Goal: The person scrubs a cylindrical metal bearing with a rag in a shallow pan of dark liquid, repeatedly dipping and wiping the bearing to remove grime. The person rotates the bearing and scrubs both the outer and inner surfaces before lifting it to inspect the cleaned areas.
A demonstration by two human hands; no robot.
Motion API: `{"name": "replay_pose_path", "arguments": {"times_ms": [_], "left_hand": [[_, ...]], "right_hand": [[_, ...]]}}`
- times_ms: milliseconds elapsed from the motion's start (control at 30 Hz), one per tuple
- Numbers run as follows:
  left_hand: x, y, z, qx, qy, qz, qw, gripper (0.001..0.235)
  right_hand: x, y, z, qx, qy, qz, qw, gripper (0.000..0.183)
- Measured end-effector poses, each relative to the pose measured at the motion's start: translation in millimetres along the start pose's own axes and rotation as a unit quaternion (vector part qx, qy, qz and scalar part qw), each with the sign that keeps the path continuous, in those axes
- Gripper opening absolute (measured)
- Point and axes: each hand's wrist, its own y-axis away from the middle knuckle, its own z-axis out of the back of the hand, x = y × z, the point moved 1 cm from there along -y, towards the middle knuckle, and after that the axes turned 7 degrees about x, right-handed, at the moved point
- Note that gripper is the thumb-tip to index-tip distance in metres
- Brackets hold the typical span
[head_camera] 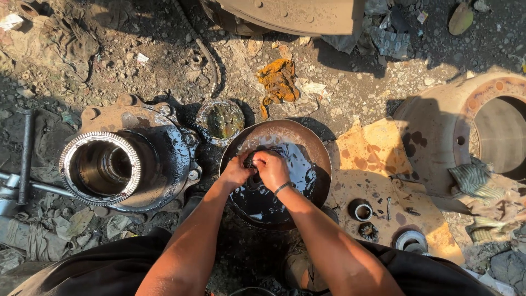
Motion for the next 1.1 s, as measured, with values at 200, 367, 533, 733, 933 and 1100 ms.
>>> {"name": "replay_pose_path", "arguments": {"times_ms": [200,367,533,733,933,1100], "left_hand": [[1.4,8.2,5.0,-0.01,0.019,0.034,0.999,0.083],[-12.7,16.2,9.8,0.001,0.066,0.056,0.996,0.08],[-14.4,18.7,6.4,0.002,0.109,0.084,0.99,0.074],[6.1,10.9,2.7,-0.005,0.116,0.046,0.992,0.076],[12.6,6.2,7.9,-0.006,0.084,0.017,0.996,0.077],[-1.5,11.3,4.1,-0.004,0.238,0.026,0.971,0.076]], "right_hand": [[5.4,-24.2,3.8,0.023,0.068,-0.106,0.992,0.007],[10.5,-4.1,-3.9,0.06,0.078,0.1,0.99,0.009],[-14.6,-21.2,-5.1,0.008,0.026,-0.088,0.996,0.007],[-17.9,-17.0,-8.1,0.009,0.104,-0.025,0.994,0.009],[-3.7,-5.9,-2.9,0.05,0.164,0.217,0.961,0.026],[-37.2,-22.6,1.8,0.061,0.095,-0.021,0.993,0.019]]}}
